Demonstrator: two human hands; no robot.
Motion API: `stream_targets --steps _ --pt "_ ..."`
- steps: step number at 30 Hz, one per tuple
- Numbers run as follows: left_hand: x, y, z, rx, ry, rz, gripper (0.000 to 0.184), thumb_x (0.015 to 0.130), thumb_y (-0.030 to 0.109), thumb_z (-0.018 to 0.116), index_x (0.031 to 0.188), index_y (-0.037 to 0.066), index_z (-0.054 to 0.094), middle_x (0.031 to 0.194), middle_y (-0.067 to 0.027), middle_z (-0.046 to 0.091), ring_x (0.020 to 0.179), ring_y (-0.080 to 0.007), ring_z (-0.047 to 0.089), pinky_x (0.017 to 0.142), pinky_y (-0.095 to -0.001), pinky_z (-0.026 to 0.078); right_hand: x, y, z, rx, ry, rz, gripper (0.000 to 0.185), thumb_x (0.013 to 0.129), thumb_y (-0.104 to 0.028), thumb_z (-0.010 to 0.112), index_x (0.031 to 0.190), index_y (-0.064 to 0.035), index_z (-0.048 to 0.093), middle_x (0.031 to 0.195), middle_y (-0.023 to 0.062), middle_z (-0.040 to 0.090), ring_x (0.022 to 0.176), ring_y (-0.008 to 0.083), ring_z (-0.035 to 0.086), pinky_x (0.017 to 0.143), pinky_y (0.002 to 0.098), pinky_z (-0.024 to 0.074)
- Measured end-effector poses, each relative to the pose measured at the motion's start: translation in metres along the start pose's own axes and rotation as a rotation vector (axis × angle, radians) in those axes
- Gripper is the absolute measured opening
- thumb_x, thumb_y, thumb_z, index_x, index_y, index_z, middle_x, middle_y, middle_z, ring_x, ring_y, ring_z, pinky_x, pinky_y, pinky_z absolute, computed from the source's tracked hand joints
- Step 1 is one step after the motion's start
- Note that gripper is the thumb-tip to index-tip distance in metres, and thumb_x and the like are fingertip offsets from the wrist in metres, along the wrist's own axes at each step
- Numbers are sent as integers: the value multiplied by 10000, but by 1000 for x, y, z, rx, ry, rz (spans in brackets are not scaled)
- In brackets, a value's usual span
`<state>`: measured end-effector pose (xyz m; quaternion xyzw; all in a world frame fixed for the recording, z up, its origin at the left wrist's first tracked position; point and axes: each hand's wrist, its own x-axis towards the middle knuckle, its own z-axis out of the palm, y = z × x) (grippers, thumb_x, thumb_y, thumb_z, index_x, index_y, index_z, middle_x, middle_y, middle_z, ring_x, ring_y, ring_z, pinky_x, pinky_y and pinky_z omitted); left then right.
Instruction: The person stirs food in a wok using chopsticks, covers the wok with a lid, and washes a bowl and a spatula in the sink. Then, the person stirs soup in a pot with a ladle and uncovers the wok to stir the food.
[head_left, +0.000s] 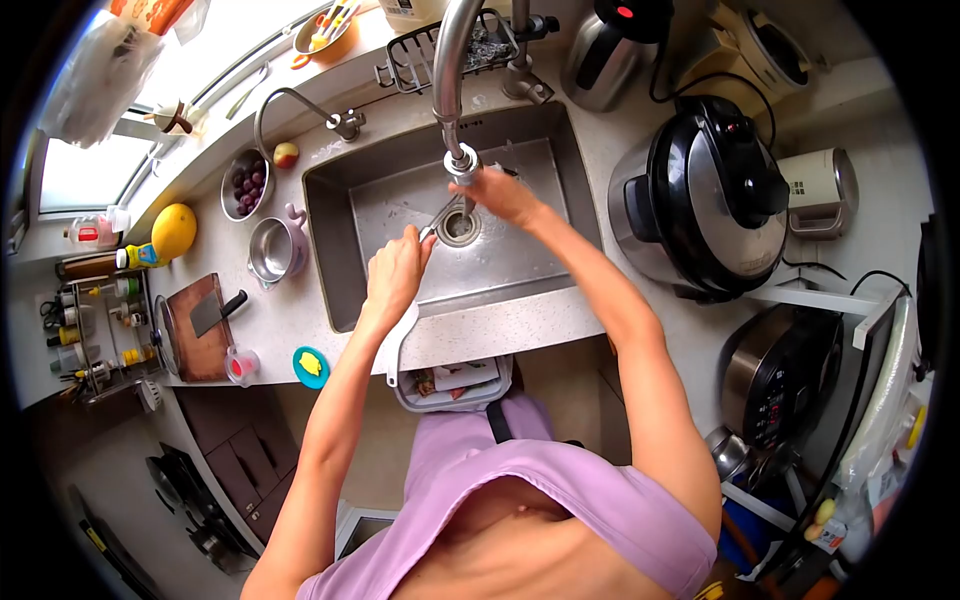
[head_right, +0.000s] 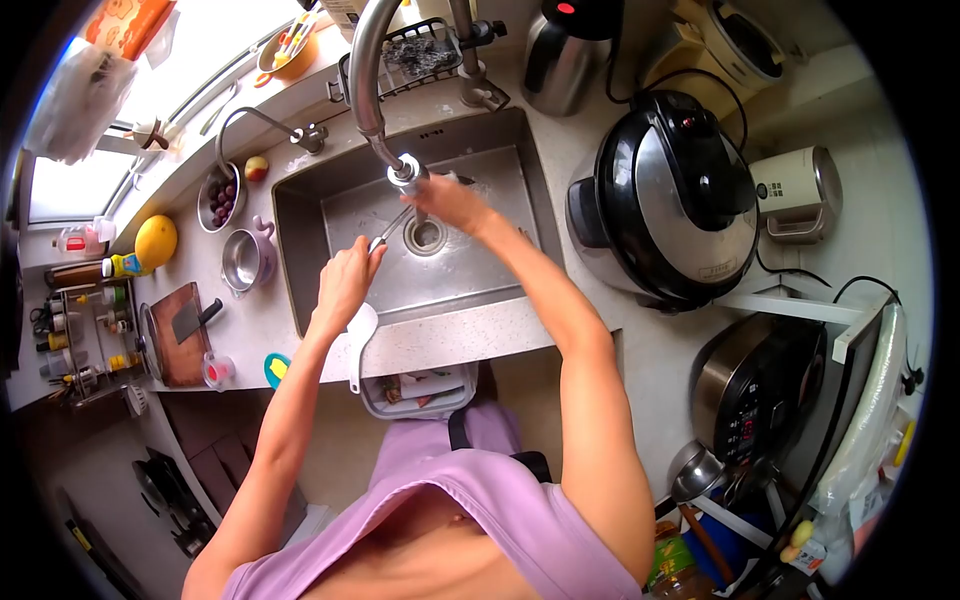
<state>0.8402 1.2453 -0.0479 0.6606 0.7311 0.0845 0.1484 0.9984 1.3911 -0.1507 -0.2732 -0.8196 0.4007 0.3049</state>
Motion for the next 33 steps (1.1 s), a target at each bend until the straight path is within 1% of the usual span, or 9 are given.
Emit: stream_targets --steps 3,4,9,15,17,21,24,26,33 --pt "3 5 6 10 25 -13 327 916 284 517 782 -12 475 604 -223 577 595 -420 585 511 -487 455 -1 19 3 -196 90 -37 140 848 -125 577 979 -94 537 782 100 540 781 275 578 655 369 491" --pt "5 6 6 2 32 -13 327 913 281 523 783 -16 476 612 -224 581 597 -421 588 515 -487 458 10 29 0 -368 273 -389 179 826 -83 582 997 -103 535 798 99 537 751 273 566 642 368 486" --pt "15 8 12 -51 19 -20 294 893 235 552 800 -37 486 647 -239 589 630 -429 594 555 -492 468 -10 11 34 -40 80 -96 145 878 -80 515 1017 -51 544 901 114 584 884 277 594 772 365 496" --pt "10 -3 31 -159 28 -39 251 882 189 552 811 -44 493 655 -255 583 661 -450 583 582 -511 454 -14 5 35 -30 92 -432 179 791 -41 563 965 -44 526 905 118 580 894 283 591 766 351 492" --pt "7 3 25 -182 11 -42 249 882 188 551 809 -43 494 660 -258 582 663 -451 582 582 -512 453 -6 30 20 -447 98 -192 207 759 -8 560 959 -50 523 911 113 581 888 291 587 770 355 489" --pt "8 6 27 -188 24 -60 224 885 190 557 856 -21 490 661 -243 571 657 -445 562 578 -513 423 -1 39 23 -497 229 -322 164 725 -35 602 882 -67 566 858 95 582 852 274 587 746 350 478" --pt "15 2 31 -182 16 -73 224 889 194 550 867 -23 502 672 -244 575 671 -447 565 586 -516 422 -13 -3 43 -1 2 59 175 726 -42 604 895 -72 569 892 89 595 877 260 592 751 350 479" --pt "14 1 32 -185 18 -83 235 888 193 547 841 -33 504 682 -253 584 675 -447 576 590 -514 442 -13 -17 49 -61 183 -399 167 734 -42 595 897 -66 570 908 80 601 873 254 590 767 349 479" --pt "8 7 28 -165 -23 -85 241 890 199 544 835 -34 517 713 -260 599 691 -445 590 599 -511 465 -4 31 22 -278 104 -237 182 768 -63 626 936 -28 567 857 117 608 840 285 608 736 358 500"
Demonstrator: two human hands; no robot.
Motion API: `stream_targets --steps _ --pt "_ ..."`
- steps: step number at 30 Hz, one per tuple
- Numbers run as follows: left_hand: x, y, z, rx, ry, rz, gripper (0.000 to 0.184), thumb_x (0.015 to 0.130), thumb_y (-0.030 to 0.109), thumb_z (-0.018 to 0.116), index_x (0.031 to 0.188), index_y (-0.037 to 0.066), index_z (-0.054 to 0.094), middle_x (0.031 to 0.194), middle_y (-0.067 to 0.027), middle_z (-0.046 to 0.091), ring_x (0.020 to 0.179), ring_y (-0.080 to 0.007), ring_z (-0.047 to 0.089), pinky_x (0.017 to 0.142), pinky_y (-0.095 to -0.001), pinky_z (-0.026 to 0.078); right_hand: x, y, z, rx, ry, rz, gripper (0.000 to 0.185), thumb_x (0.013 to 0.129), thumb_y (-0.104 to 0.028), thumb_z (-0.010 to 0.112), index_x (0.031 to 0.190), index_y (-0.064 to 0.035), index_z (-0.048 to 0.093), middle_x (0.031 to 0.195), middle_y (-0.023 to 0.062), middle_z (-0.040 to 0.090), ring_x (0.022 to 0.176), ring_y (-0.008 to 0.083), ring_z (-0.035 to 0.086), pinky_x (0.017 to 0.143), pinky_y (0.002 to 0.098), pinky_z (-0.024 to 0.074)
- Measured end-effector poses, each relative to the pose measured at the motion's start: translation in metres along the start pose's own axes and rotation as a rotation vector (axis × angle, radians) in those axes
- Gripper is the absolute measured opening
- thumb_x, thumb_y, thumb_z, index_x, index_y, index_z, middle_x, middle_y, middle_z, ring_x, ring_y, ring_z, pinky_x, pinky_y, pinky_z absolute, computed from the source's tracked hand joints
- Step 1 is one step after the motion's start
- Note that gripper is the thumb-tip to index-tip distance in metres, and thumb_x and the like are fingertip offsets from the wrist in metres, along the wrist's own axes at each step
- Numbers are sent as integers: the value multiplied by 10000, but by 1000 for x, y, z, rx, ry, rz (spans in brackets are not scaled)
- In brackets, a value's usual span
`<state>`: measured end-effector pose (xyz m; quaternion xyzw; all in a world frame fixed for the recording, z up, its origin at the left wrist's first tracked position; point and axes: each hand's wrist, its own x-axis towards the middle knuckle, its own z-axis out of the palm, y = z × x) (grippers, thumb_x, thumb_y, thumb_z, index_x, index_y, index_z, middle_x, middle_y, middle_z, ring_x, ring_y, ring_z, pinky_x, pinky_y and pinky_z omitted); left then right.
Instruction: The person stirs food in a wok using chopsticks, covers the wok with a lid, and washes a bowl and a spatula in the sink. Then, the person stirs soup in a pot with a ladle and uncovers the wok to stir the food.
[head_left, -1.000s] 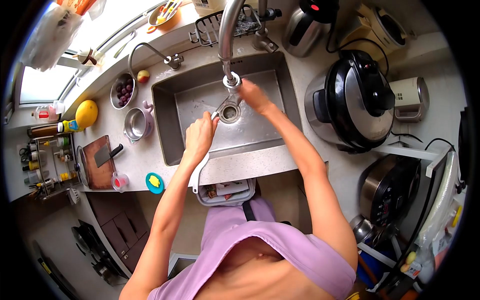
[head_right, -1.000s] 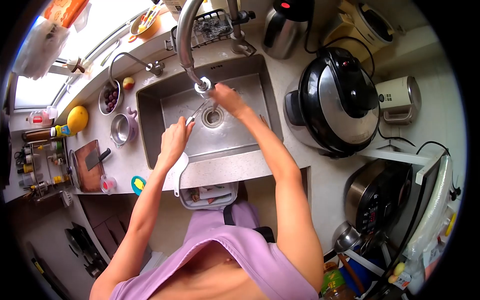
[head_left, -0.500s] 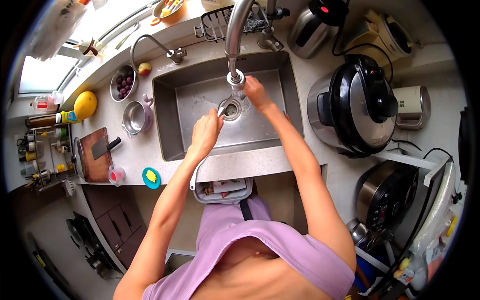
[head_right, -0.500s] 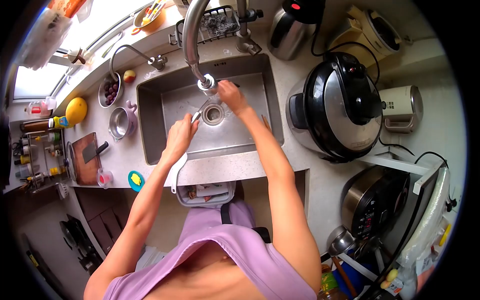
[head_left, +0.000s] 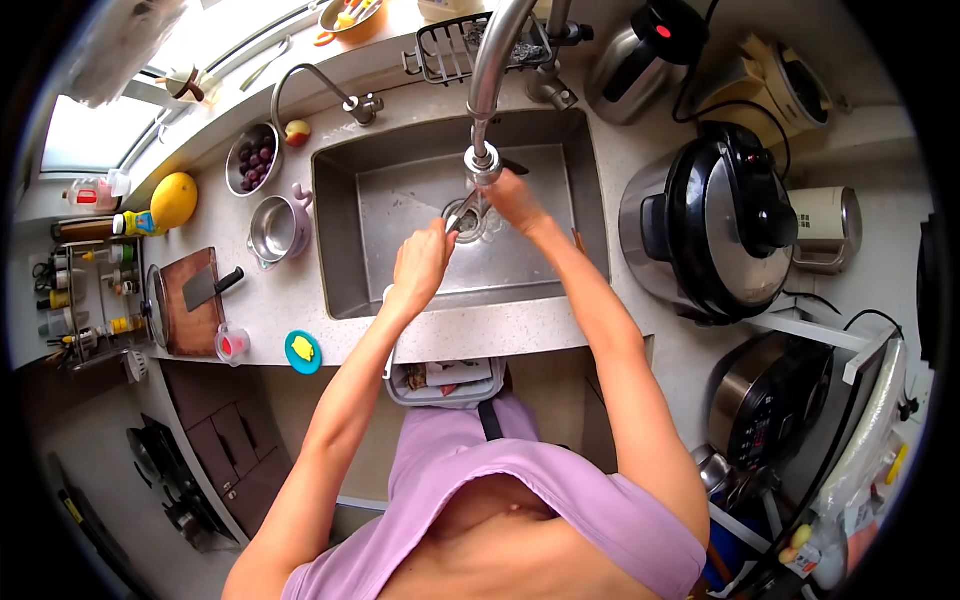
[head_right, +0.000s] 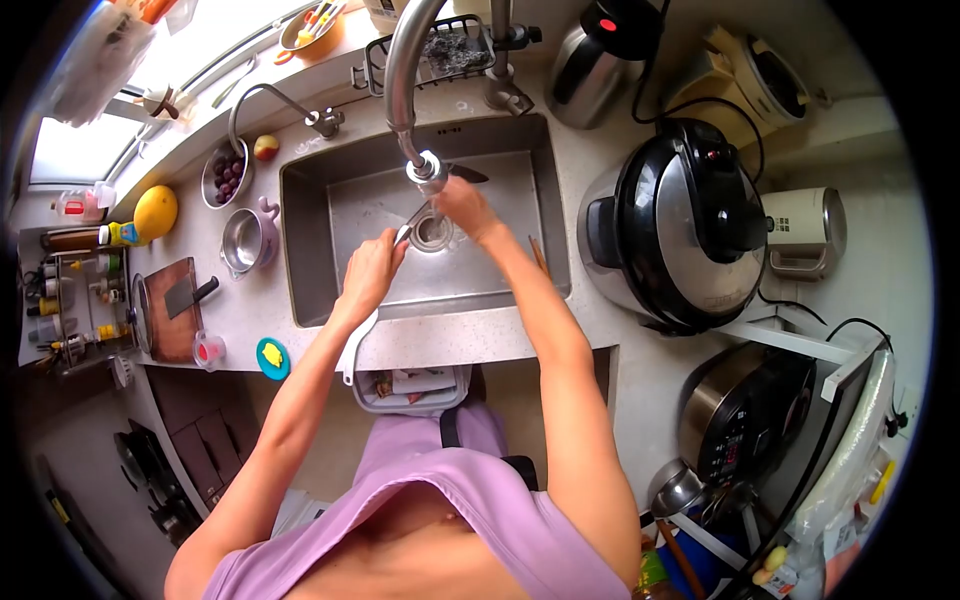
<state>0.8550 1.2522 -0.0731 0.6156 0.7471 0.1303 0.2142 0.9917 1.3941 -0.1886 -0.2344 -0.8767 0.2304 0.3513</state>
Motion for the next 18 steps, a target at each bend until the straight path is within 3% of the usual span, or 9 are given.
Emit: stream_targets --steps 2,4,5,7,8,10,12,15,18 --pt "1 2 -2 16 3 -8 242 889 203 546 838 -32 519 713 -255 601 689 -440 593 597 -508 468 1 -3 0 -182 -29 24 181 759 -66 636 921 -31 565 833 119 600 809 292 604 709 355 497" --pt "7 1 0 26 7 -12 242 889 206 547 840 -29 521 713 -251 603 687 -436 595 595 -505 471 -6 -21 3 268 -22 299 151 752 -43 602 896 -39 556 811 110 581 786 296 591 680 361 484" --pt "11 -2 2 5 31 24 242 889 211 549 844 -26 522 710 -246 605 683 -431 598 590 -502 473 -5 -32 4 264 -25 298 151 752 -43 602 896 -39 556 811 110 581 786 296 591 680 361 484" --pt "13 -4 8 -19 57 59 243 888 215 550 848 -22 523 707 -241 607 678 -426 601 584 -499 476 -1 -45 7 168 137 -104 137 761 -97 585 883 -84 525 807 107 542 764 283 572 671 360 479" --pt "11 -5 10 11 50 64 239 888 216 549 850 -19 525 703 -235 608 674 -420 604 580 -497 476 1 -42 7 173 140 -107 137 761 -97 585 883 -84 525 807 107 542 764 283 572 671 360 479" --pt "7 -2 10 41 39 72 235 889 217 549 852 -15 527 700 -228 610 671 -413 606 575 -494 477 3 -25 -4 16 -170 -157 171 737 -34 558 901 -81 554 808 94 560 809 285 587 676 357 474" --pt "5 8 5 51 52 43 227 888 213 549 850 -10 530 699 -220 612 665 -407 609 574 -492 476 7 -10 -6 -56 -205 -124 182 744 -24 578 916 -80 557 831 89 578 833 284 595 679 358 481" --pt "4 15 -2 104 70 40 225 888 214 549 853 -7 530 701 -214 614 663 -401 611 572 -491 476 8 -3 -2 26 90 10 169 783 -54 604 942 -54 547 890 106 597 842 288 595 669 374 487" --pt "7 11 -4 111 60 30 227 887 216 552 856 -7 529 708 -216 614 667 -399 611 575 -488 476 -5 -20 16 188 122 152 178 786 -47 601 954 -51 539 883 109 588 829 290 589 683 377 485"
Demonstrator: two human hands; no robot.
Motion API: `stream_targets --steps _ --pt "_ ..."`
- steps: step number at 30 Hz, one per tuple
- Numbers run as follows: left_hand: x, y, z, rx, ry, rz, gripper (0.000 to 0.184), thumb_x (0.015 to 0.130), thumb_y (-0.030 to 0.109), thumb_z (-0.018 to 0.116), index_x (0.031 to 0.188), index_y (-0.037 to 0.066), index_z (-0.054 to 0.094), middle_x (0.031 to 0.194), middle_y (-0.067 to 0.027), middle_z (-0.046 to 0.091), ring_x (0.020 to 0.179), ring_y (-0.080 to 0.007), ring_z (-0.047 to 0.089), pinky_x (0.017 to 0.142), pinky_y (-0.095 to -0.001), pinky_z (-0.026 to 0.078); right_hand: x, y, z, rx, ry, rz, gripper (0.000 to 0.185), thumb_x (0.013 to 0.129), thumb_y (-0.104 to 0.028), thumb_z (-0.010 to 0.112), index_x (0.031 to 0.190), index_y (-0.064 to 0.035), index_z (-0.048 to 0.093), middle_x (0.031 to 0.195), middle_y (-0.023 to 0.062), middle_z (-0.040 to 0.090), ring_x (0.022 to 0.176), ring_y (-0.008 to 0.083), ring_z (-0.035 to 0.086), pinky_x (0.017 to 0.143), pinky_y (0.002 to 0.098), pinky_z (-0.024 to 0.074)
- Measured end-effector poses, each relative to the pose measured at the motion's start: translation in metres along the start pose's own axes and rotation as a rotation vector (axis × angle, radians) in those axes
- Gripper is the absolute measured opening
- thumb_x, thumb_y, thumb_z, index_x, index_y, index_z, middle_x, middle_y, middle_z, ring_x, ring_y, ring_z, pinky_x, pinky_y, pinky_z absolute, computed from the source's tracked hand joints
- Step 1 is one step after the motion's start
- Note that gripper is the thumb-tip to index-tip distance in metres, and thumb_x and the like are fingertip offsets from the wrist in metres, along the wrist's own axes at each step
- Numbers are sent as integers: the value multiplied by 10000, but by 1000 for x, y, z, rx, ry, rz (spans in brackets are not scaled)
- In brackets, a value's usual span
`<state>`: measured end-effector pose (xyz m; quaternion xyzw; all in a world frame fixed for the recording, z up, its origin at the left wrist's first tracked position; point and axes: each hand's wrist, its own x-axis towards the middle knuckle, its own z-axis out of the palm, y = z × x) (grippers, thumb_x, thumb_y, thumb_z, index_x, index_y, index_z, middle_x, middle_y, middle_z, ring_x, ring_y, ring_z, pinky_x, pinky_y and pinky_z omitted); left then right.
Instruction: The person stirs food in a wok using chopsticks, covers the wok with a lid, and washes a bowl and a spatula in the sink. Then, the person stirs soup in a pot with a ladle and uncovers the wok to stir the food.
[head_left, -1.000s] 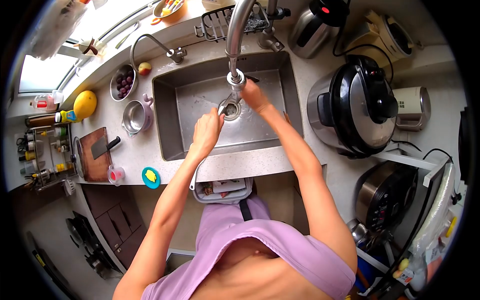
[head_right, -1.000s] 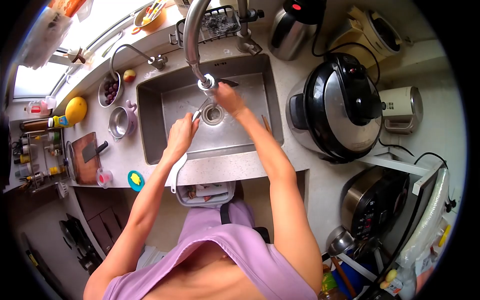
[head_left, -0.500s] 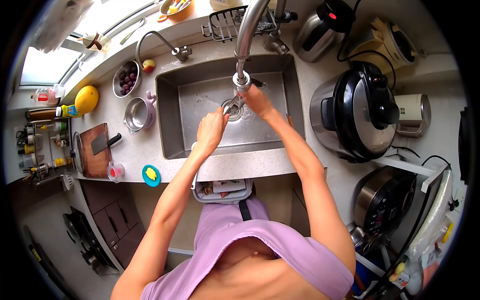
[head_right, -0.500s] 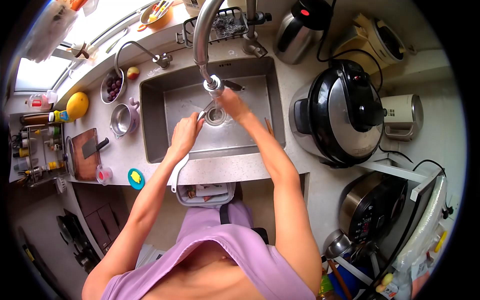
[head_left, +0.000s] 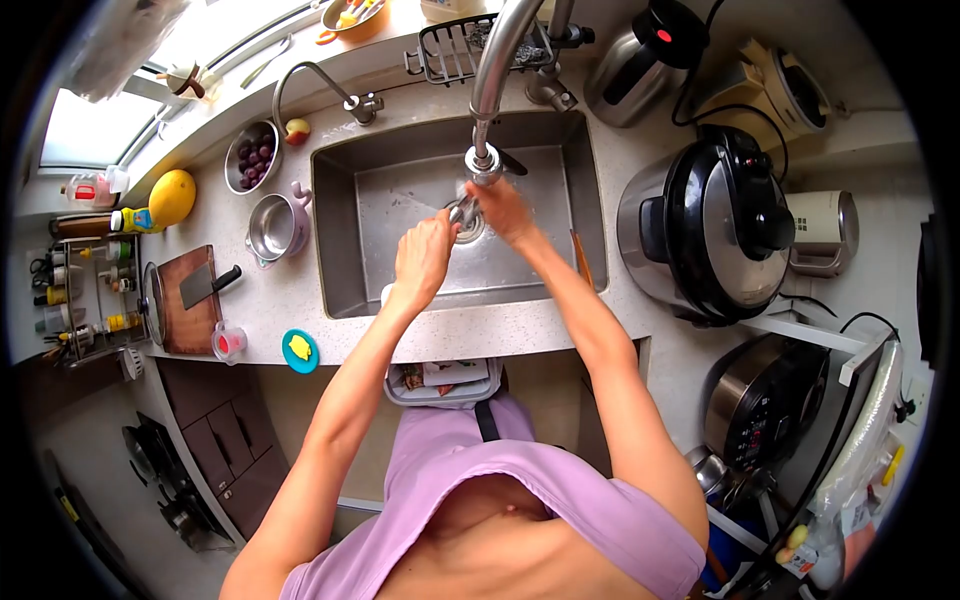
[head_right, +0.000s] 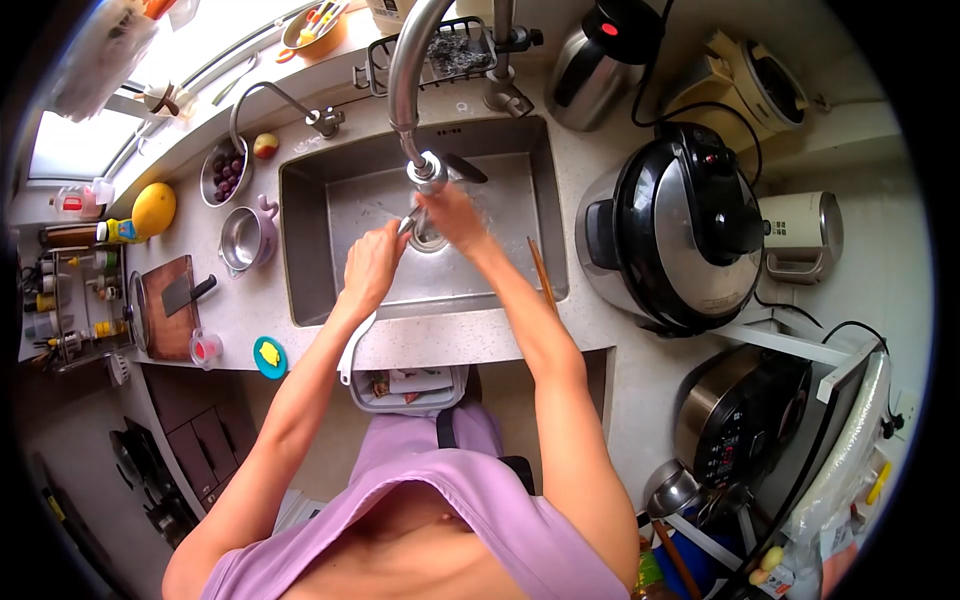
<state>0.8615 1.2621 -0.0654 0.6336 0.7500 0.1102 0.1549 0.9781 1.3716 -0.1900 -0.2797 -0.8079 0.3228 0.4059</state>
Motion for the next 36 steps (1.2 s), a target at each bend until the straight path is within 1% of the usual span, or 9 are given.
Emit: stream_targets --steps 6,7,10,12,14,22,26,31,36 --pt "4 -9 7 -61 52 47 227 883 220 558 850 -3 534 711 -218 612 674 -397 612 580 -479 475 6 -10 -4 -133 -11 -302 114 784 -86 605 883 -72 549 771 106 542 760 300 576 661 366 470" --pt "2 -6 7 -62 51 49 227 883 220 558 850 -3 534 711 -218 612 674 -397 612 580 -479 475 4 -10 -10 29 -24 -7 136 758 -18 564 877 -83 553 789 97 549 755 292 574 669 380 478" --pt "0 -1 -2 -25 -9 -28 208 881 220 562 922 16 557 745 -210 608 710 -406 591 591 -481 451 22 26 -26 -348 -29 -166 125 770 -14 556 879 -75 566 791 110 558 753 312 576 673 390 482" --pt "0 1 -7 0 13 -19 206 876 218 567 924 17 558 752 -210 609 713 -401 592 594 -477 454 22 27 -28 -366 -31 -219 107 805 -139 630 897 -88 606 715 109 550 763 308 588 659 383 488" --pt "9 -2 -6 4 -3 -18 203 872 214 570 929 19 561 756 -209 612 718 -400 594 597 -476 455 12 9 -19 -105 -31 50 214 781 -112 640 989 -108 593 762 109 564 778 313 585 666 399 484" --pt "3 -13 12 -86 23 1 187 855 201 586 911 23 579 758 -212 610 729 -401 591 603 -480 454 3 -3 -10 -108 -95 -271 196 731 -27 589 911 -98 557 854 75 585 827 271 594 702 363 490" --pt "3 -11 7 -73 11 -39 180 852 199 589 910 29 583 753 -212 607 729 -400 589 607 -479 451 3 16 -13 -260 -107 -203 222 757 -16 576 960 -94 535 866 107 595 826 317 598 712 382 494" --pt "14 -16 10 -99 88 53 174 846 192 593 916 33 577 739 -201 604 713 -399 591 597 -479 452 -3 -25 3 33 12 -78 290 733 -8 590 994 -114 519 871 113 560 838 306 566 726 373 472" --pt "13 -8 7 -79 7 -6 160 841 185 596 880 35 557 735 -194 604 701 -399 591 588 -476 453 10 14 -16 -199 -127 -237 231 741 -11 579 948 -100 528 815 104 542 767 301 579 641 390 481"
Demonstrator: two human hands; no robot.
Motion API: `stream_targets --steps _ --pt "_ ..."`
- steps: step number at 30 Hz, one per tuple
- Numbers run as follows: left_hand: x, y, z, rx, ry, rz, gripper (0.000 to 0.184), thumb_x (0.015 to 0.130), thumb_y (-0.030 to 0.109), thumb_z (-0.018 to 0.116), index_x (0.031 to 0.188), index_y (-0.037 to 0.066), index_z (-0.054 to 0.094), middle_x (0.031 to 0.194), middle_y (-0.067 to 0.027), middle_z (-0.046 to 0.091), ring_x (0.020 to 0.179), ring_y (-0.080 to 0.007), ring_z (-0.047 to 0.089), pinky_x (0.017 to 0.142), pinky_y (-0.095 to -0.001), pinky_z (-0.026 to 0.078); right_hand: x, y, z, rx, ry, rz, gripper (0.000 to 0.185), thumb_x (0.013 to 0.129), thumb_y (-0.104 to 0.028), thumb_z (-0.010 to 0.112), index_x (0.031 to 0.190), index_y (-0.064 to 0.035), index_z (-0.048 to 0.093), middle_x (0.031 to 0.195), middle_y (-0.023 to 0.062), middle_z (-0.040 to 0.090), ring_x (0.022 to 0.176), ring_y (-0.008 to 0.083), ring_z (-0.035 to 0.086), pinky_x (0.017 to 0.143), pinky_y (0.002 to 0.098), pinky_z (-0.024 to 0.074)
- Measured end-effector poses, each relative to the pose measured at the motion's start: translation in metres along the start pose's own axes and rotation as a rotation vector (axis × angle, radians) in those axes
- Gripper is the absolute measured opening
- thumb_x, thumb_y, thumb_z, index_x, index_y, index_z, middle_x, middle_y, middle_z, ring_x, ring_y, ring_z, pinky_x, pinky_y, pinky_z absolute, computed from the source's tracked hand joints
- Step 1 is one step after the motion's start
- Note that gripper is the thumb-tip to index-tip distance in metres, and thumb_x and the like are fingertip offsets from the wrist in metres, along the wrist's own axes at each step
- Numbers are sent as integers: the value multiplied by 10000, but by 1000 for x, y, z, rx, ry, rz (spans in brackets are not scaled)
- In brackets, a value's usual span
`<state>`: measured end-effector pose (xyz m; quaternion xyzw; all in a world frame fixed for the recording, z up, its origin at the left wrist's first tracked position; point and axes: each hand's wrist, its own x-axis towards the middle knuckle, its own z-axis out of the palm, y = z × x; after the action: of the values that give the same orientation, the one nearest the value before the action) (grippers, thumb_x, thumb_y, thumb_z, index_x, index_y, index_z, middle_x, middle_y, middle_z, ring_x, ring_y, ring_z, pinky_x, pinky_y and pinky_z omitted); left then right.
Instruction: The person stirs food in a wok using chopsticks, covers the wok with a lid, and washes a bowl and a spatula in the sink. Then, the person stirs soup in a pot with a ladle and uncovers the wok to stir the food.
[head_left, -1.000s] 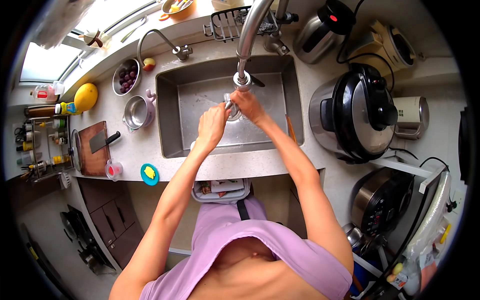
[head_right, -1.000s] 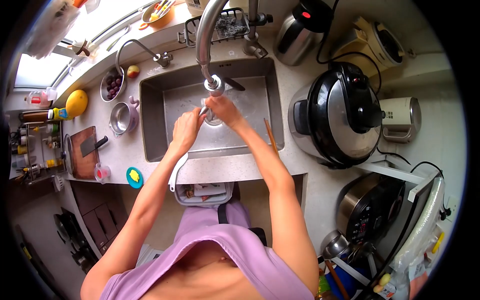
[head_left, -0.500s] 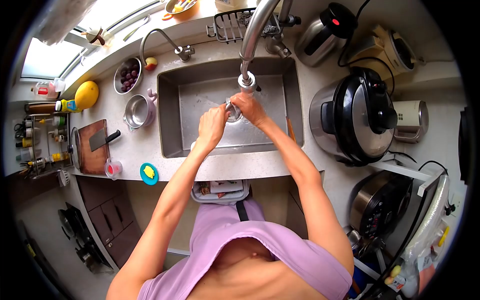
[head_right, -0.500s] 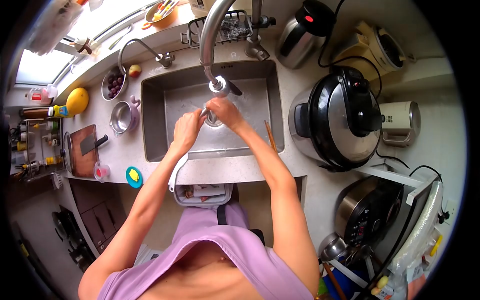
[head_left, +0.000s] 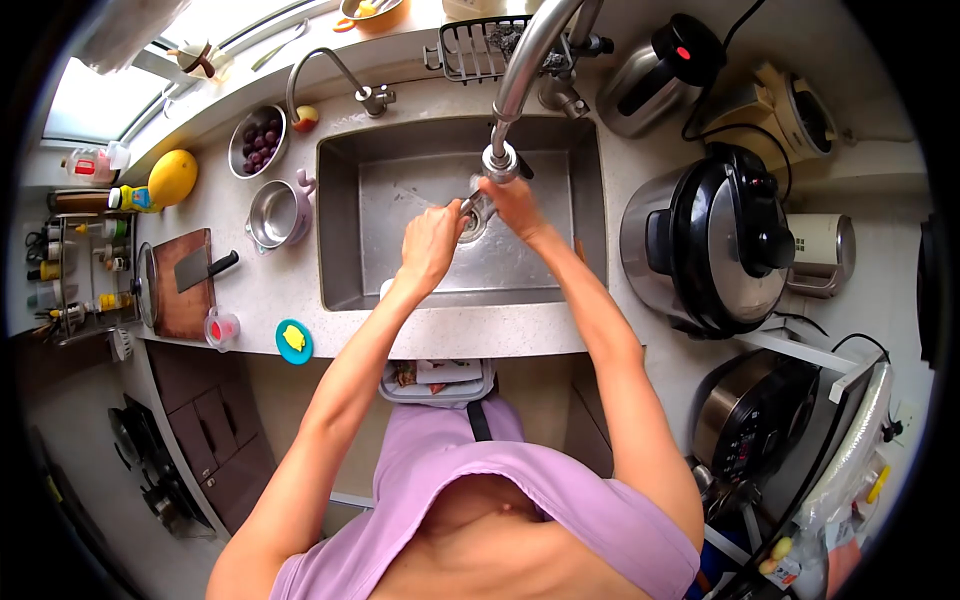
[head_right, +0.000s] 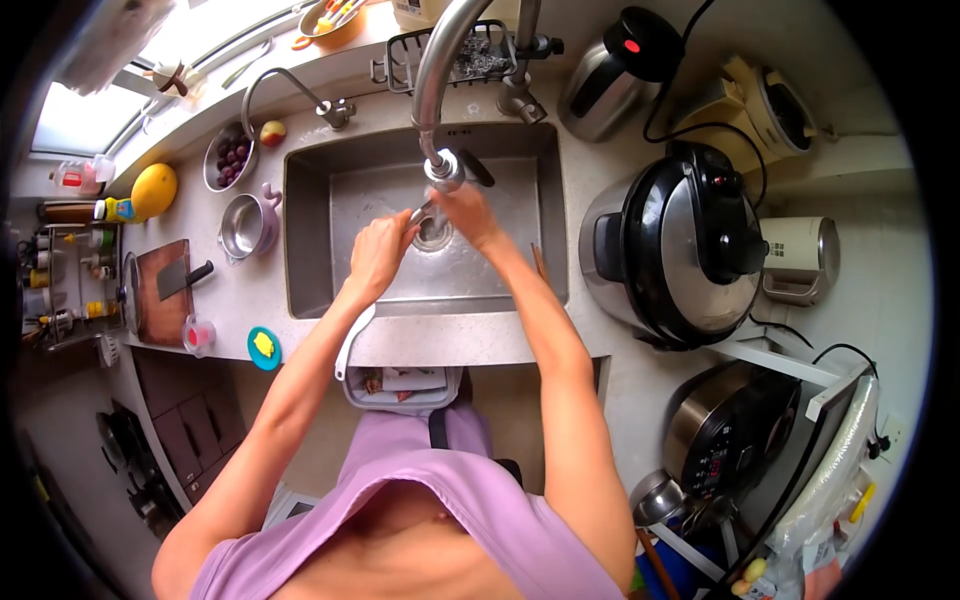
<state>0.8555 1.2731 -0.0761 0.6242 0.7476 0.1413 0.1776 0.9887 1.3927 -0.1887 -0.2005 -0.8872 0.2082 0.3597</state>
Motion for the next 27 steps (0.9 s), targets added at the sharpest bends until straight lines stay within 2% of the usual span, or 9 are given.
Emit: stream_targets --steps 2,4,7,12,17,20,22,24,27 --pt "-1 3 -2 14 41 34 166 839 175 597 842 22 534 691 -200 604 673 -384 613 569 -469 473 1 14 -7 -116 163 34 199 756 -22 570 934 -106 541 809 103 550 734 295 582 607 404 475" --pt "2 2 -3 36 53 59 172 842 180 594 845 19 532 696 -198 606 666 -385 609 565 -468 472 -1 14 -2 -165 131 22 203 768 -21 563 950 -110 556 804 101 559 753 296 586 619 397 480" --pt "10 -6 2 24 57 78 180 846 184 590 847 14 530 701 -196 606 660 -387 604 563 -468 470 -5 -26 17 142 176 253 229 787 -18 556 1003 -90 576 897 115 603 810 308 601 678 369 502" --pt "3 -6 0 -9 51 74 182 847 181 591 829 11 526 702 -202 602 671 -393 598 575 -478 462 -12 1 10 41 112 193 187 795 -45 567 977 -76 587 885 95 617 830 285 615 700 369 510" --pt "-23 3 -11 -149 -10 -14 194 853 188 597 834 0 554 681 -222 581 700 -404 592 586 -482 435 4 23 -36 -291 92 84 218 755 -4 548 956 -59 613 925 91 643 882 260 626 734 355 522" --pt "-33 2 -13 -296 71 -110 223 864 209 595 875 -13 599 619 -227 529 575 -365 564 552 -440 408 -10 18 -25 -197 195 203 238 750 0 542 964 -59 625 980 99 654 940 257 625 784 352 517" --pt "-38 -7 -13 -445 -95 -278 245 871 220 586 912 -18 625 550 -190 454 468 -273 442 509 -394 368 -19 19 -23 -170 184 242 245 752 3 535 970 -56 630 1001 103 657 977 257 619 824 356 506" --pt "-48 -5 -13 -459 -55 -287 250 872 223 584 908 -21 626 535 -167 422 465 -240 393 496 -381 350 -25 24 -23 -198 260 332 253 751 7 528 973 -55 632 1007 96 656 984 250 618 837 365 501" --pt "-46 -4 -16 -449 -38 -284 260 872 231 582 919 -20 629 520 -145 389 459 -201 354 480 -370 330 -17 18 -13 -142 141 107 215 746 3 528 919 -69 634 946 69 661 937 244 627 806 359 508"
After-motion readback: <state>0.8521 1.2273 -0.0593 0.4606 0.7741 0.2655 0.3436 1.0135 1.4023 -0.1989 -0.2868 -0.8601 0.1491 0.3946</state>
